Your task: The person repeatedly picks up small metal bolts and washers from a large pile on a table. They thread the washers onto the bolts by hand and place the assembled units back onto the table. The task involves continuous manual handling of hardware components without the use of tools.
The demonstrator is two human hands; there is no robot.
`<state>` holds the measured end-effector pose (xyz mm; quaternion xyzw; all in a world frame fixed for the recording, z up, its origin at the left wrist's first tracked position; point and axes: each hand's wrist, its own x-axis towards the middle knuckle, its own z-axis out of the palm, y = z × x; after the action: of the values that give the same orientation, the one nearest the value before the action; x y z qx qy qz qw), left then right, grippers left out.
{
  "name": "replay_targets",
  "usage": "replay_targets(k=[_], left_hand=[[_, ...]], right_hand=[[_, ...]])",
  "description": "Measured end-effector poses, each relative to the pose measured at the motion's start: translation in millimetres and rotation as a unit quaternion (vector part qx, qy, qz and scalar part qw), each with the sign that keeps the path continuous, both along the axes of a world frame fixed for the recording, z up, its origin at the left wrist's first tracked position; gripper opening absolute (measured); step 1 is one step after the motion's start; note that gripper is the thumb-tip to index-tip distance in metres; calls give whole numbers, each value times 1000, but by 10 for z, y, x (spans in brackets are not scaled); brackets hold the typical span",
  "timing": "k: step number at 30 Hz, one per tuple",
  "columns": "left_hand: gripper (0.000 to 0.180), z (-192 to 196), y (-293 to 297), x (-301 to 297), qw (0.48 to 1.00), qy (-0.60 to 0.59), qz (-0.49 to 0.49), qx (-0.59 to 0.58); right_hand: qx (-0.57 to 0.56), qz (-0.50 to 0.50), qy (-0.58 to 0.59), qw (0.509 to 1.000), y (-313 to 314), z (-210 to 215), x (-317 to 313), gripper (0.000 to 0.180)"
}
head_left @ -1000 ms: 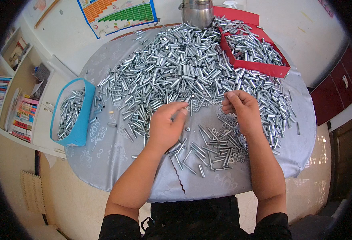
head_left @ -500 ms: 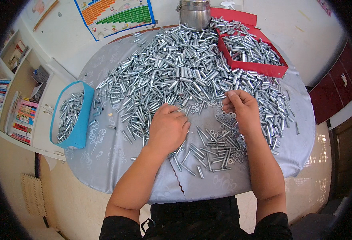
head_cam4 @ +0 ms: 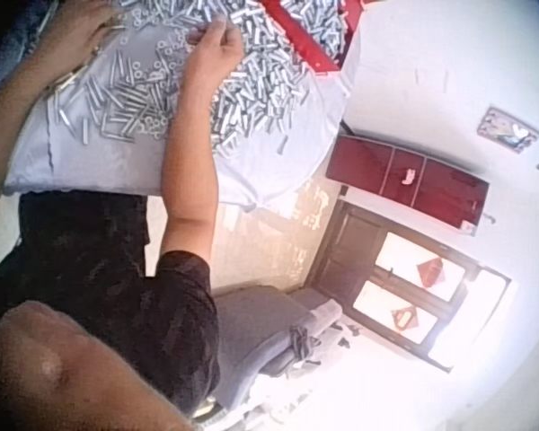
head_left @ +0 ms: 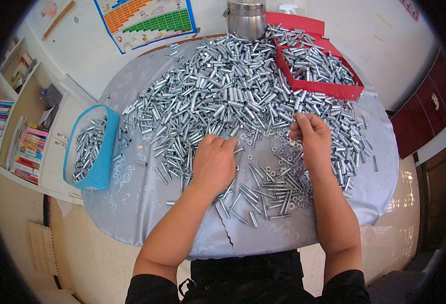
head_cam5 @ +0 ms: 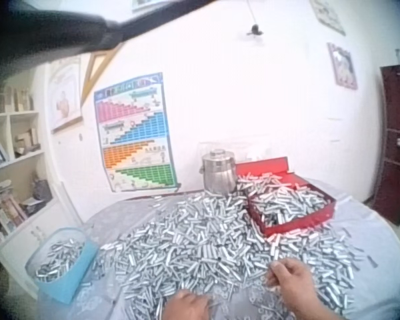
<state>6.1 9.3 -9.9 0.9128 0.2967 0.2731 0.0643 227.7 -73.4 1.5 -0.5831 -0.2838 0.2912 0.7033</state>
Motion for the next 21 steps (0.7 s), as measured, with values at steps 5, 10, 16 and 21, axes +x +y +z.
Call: replay_targets(k=[5, 10, 16, 21], left_hand=[[24, -6, -48, -26, 993, -111, 1, -42], [22, -74, -35, -43, 907, -294, -19, -301], [27, -3, -54, -43, 764, -408, -60, -497], [27, 47, -45, -59, 743, -415, -58, -521]], right_hand=[[-49, -73, -480, 873, 54, -155, 102, 16], [-83, -55, -656, 748, 112, -207, 58, 17], [-106, 31, -605, 789, 58, -135, 78, 17], [-40, 135, -216, 966, -38, 5, -170, 19]])
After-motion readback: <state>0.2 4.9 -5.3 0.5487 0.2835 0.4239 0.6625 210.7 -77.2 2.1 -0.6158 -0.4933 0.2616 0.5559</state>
